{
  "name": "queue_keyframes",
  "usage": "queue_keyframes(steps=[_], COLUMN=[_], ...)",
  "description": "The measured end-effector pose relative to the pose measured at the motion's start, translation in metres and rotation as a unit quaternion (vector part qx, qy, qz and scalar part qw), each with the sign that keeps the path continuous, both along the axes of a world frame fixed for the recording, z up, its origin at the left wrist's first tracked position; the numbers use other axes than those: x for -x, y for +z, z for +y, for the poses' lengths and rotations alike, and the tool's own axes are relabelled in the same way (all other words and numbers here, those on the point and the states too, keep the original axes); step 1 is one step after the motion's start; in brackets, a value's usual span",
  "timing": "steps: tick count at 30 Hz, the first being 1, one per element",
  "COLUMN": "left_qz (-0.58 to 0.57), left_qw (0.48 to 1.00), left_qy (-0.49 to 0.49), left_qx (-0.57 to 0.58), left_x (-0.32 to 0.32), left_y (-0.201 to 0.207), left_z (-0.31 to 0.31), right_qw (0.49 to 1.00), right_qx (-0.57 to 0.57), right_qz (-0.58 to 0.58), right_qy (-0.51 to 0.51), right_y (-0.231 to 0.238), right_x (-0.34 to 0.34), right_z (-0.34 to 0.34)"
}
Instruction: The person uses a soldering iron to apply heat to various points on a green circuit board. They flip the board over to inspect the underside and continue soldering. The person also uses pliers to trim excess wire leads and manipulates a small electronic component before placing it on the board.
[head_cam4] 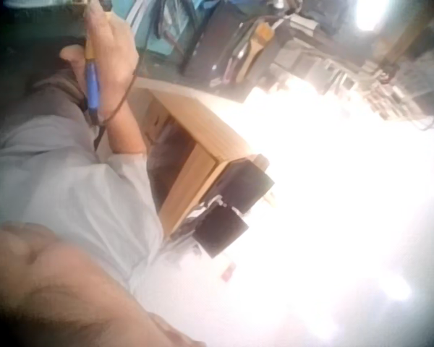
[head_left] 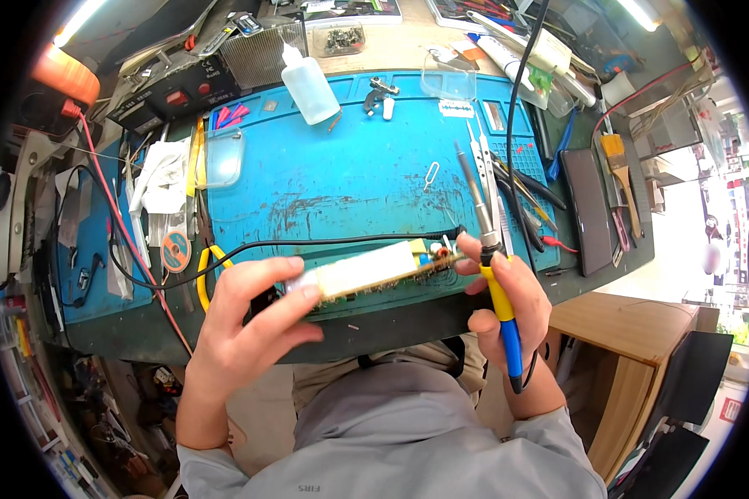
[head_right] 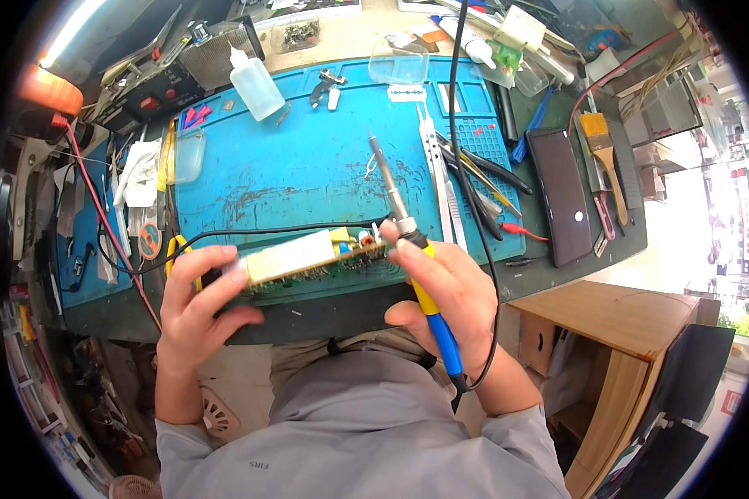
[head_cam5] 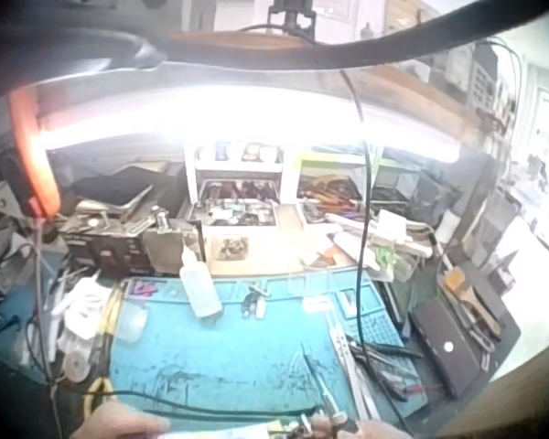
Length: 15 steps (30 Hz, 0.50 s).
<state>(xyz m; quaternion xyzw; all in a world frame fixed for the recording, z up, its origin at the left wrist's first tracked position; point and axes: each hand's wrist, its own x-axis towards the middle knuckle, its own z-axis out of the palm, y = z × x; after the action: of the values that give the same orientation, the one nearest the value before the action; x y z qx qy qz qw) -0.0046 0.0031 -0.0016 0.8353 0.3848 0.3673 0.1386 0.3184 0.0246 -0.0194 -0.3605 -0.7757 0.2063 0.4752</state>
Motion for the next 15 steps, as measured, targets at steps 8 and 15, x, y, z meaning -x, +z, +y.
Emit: queue_keyframes(steps=[8, 15], left_qz=[-0.029, 0.036], left_qw=[0.997, 0.988], left_qy=[-0.051, -0.102], left_qx=[-0.058, -0.107], left_x=[-0.003, -0.003], left_y=[0.004, 0.002], left_z=[-0.014, -0.026], right_qw=[0.999, 0.992], right_qx=[-0.041, -0.105], right_qz=[0.008, -0.047], right_qy=[0.015, 0.053], right_y=[-0.002, -0.001], right_x=[-0.008, -0.017], right_z=[-0.01, -0.009])
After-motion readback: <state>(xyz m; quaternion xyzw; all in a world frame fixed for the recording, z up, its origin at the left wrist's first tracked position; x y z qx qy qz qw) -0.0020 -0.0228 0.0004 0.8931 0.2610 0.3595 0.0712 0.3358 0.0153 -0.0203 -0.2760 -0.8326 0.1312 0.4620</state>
